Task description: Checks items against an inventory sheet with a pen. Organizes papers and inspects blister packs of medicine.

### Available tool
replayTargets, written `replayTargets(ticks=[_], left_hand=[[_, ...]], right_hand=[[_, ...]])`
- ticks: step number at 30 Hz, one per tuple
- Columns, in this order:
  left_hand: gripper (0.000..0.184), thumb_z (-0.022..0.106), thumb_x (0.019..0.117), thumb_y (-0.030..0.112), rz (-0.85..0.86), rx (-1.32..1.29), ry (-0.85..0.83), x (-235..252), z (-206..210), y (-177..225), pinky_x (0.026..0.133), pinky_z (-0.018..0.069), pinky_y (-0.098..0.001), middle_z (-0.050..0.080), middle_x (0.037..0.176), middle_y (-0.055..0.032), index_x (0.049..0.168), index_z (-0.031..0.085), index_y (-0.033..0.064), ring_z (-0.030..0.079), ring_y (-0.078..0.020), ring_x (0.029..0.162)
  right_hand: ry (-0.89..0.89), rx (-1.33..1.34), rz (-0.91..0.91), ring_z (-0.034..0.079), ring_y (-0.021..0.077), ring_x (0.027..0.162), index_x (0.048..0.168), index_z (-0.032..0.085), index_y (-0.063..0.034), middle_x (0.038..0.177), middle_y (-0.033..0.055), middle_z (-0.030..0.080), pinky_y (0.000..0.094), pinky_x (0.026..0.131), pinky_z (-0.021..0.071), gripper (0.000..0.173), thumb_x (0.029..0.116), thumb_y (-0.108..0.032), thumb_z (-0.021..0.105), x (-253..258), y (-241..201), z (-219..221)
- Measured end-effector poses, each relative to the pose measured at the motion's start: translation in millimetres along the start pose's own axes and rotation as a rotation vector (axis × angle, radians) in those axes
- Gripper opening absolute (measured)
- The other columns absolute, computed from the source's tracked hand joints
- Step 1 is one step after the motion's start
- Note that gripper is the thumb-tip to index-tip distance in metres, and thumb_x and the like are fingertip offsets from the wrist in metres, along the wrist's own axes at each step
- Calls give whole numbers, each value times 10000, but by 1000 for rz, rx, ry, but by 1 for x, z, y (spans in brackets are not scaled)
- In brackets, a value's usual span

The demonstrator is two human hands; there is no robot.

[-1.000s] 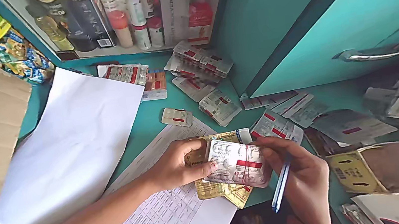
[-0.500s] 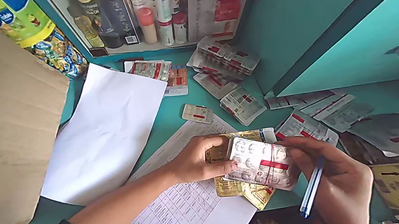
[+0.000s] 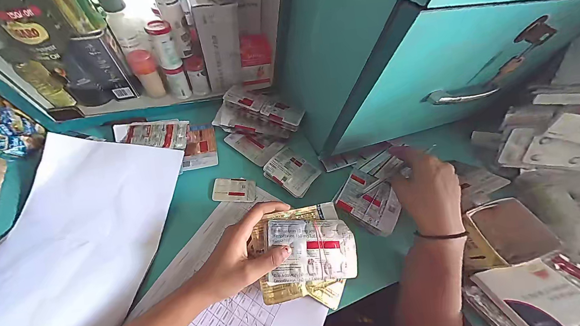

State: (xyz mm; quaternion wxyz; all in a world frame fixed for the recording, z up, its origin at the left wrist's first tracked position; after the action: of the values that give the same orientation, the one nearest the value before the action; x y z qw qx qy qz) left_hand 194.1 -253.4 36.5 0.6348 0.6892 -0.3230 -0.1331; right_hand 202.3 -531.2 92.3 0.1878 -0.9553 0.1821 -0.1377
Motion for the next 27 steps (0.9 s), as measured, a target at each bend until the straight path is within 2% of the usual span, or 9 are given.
replayTargets(ticks=[5, 9, 12, 14, 17, 18, 21, 24, 27], left_hand=[[482, 653, 947, 172, -17, 8, 4, 0, 0, -1, 934, 575, -212, 662, 1277, -17, 1395, 524, 50, 667, -39, 1105], [479, 649, 946, 174, -13, 25, 7, -1, 0, -1, 944, 569, -214, 656, 1285, -19, 1392, 531, 48, 660, -38, 1116], [452, 648, 945, 143, 27, 26, 9, 0, 0, 3, 951, 564, -210, 653, 1289, -13, 1374, 548, 44, 654, -31, 1120], [403, 635, 950, 113, 63, 23, -2, 0, 1, 6, 958, 552, -196, 651, 1296, -3, 1341, 577, 31, 642, -20, 1131], [333, 620, 953, 103, 89, 8, -14, -1, 2, 7, 938, 554, -183, 672, 1257, 17, 1278, 621, 31, 648, -10, 1107], [309, 616, 952, 105, 95, 10, -12, -1, 2, 7, 924, 555, -177, 682, 1230, 29, 1253, 640, 41, 651, -2, 1088], [211, 606, 978, 142, 148, 28, -7, -2, 1, 8, 898, 537, -153, 728, 1141, 71, 1140, 724, 77, 651, 35, 1047], [185, 597, 995, 165, 152, 28, -8, -3, 0, 8, 883, 537, -140, 746, 1079, 96, 1074, 752, 105, 658, 50, 1018], [186, 593, 994, 173, 145, 27, -5, -3, 1, 8, 867, 538, -136, 747, 1076, 99, 1078, 750, 116, 659, 52, 1008]], right_hand=[[-208, -73, -106, 524, 572, 1272, 1400, 634, -139, 1322, 305, 620, 755, 957, 417, 479, 968, 58, 573, 12, -6, 34], [-197, -181, -18, 618, 560, 1068, 1299, 703, -159, 1140, 315, 672, 717, 801, 463, 346, 988, -30, 622, 7, -8, 26], [-129, -185, -25, 642, 541, 1007, 1201, 756, -154, 1055, 299, 694, 698, 767, 474, 228, 988, -138, 676, -1, -8, 20], [-58, -131, -79, 653, 535, 981, 1142, 778, -142, 1019, 286, 706, 697, 751, 475, 193, 981, -118, 673, -9, -12, 18], [210, -4, -210, 677, 498, 940, 1077, 777, -63, 976, 258, 716, 649, 719, 510, 206, 972, -15, 607, -22, -16, 5], [336, 17, -268, 691, 466, 915, 1064, 771, -38, 958, 239, 725, 599, 703, 527, 202, 969, 3, 597, -29, -20, -4], [597, 66, -492, 720, 333, 976, 1044, 766, -18, 1029, 168, 759, 411, 789, 570, 169, 976, -15, 611, -61, -40, -27], [595, 56, -751, 712, 265, 892, 984, 780, -80, 998, 116, 777, 350, 735, 547, 174, 971, -51, 609, -96, -57, -23], [474, 7, -871, 691, 217, 846, 1000, 764, -155, 1016, 50, 790, 312, 709, 500, 172, 1001, -115, 596, -116, -56, -10]])
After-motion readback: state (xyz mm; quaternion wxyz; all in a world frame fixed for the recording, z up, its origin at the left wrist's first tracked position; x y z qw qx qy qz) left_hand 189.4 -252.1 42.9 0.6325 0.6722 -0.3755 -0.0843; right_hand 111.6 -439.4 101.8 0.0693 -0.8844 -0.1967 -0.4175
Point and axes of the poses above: each hand's wrist, its own x-axis towards the middle knuckle, its own z-axis out of the palm, y = z × x, the point moved 10 cm from there along x, towards the middle knuckle
